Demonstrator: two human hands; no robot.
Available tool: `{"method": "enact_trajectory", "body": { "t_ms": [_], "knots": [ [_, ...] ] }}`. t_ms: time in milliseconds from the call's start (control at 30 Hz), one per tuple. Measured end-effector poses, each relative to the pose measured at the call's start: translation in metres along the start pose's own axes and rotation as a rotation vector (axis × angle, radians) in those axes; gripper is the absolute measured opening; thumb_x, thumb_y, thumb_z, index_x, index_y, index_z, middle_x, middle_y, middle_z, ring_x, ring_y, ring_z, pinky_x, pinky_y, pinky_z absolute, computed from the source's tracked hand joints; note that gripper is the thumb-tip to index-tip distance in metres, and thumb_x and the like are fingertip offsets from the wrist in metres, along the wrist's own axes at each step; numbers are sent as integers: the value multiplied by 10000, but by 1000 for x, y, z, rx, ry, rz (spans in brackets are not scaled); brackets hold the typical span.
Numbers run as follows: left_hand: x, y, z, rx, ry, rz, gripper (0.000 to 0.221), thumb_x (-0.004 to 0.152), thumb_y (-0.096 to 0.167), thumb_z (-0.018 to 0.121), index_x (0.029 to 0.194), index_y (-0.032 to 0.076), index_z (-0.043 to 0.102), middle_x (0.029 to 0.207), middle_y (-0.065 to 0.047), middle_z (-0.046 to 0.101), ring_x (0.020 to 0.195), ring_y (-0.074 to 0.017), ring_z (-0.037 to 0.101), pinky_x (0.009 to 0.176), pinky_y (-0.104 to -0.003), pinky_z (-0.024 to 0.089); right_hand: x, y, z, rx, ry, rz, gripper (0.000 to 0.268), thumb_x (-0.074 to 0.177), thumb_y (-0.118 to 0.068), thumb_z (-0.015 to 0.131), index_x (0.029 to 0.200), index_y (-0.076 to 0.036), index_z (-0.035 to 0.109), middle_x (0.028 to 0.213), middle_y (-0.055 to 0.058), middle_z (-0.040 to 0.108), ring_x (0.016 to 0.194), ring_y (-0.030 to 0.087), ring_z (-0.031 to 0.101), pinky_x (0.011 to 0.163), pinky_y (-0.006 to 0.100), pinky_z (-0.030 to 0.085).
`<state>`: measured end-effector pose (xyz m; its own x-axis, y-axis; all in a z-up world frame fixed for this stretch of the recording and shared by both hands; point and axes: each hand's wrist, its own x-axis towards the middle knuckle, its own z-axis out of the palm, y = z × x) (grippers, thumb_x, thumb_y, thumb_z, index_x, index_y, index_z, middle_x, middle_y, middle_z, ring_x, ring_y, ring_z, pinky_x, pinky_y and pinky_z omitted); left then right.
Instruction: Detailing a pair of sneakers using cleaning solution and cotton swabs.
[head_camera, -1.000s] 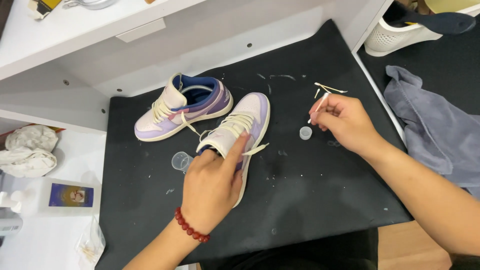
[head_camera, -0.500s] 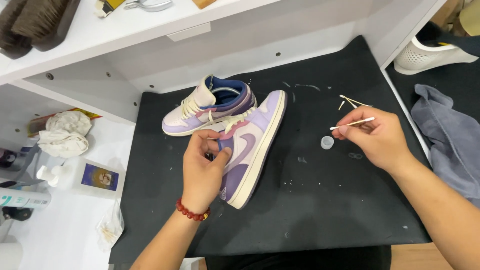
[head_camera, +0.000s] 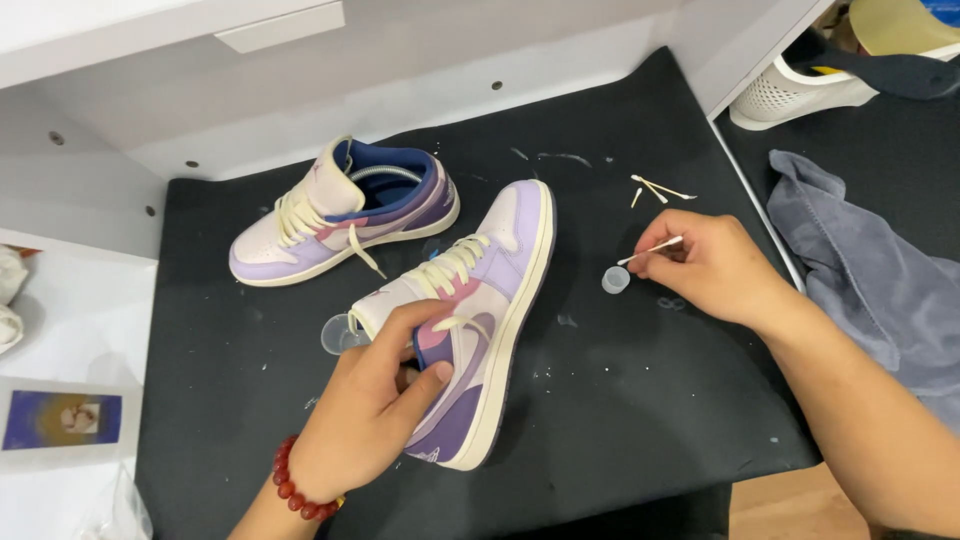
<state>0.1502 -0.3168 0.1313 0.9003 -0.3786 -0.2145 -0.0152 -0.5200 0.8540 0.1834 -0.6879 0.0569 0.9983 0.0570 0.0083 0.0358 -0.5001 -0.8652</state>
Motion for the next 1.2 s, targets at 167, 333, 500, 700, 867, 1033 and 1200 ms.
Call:
{"method": "enact_trajectory", "body": {
  "t_ms": [167,333,500,700,867,1033,1200],
  "knots": [
    [5,-15,2,159,-68,-60,489,961,180,719,1430,196,582,643,-155,731,577,-217,748,558,-297,515,5,-18,-3,-347,-53,-23,160,868,-154,692,961,-25,700,733,99,742,623,199,705,589,347,525],
    [5,-39,1,-137,116,272,416,892,71,704,1290,39,589,802,-84,802,736,-124,827,603,-246,608,7,-17,10,-452,-106,-252,161,905,-182,656,923,-23,634,803,130,686,743,309,684,653,402,526],
    [2,-44,3,-155,139,276,426,891,74,717,1293,30,582,871,-107,823,792,-135,835,639,-242,626,9,-15,16,-561,-102,-315,153,888,-178,667,879,-31,624,811,121,659,781,318,663,684,419,517],
    [-2,-46,2,-43,175,237,441,890,104,746,1306,58,606,791,-83,784,693,-122,800,586,-237,591,10,-17,17,-582,-95,-335,176,896,-193,674,855,-32,619,803,116,651,777,316,657,683,415,512],
    [-1,-42,-2,93,147,112,506,928,152,737,1419,137,615,665,-79,687,520,-156,705,513,-262,494,9,-12,12,-534,-73,-337,188,901,-196,678,857,-23,621,786,109,656,754,302,657,669,396,509],
    [3,-39,-7,-59,-3,137,541,944,159,626,1473,189,522,683,-62,740,568,-140,767,504,-240,512,10,-11,11,-448,-75,-165,205,915,-230,677,843,-40,654,662,83,641,558,214,636,539,350,480],
    [0,-38,-6,-58,-16,137,523,972,151,647,1481,182,531,719,-70,733,575,-149,736,513,-238,496,12,-1,12,-416,-82,-167,221,926,-242,679,829,-46,649,596,70,615,507,186,596,503,332,448]
  ]
}}
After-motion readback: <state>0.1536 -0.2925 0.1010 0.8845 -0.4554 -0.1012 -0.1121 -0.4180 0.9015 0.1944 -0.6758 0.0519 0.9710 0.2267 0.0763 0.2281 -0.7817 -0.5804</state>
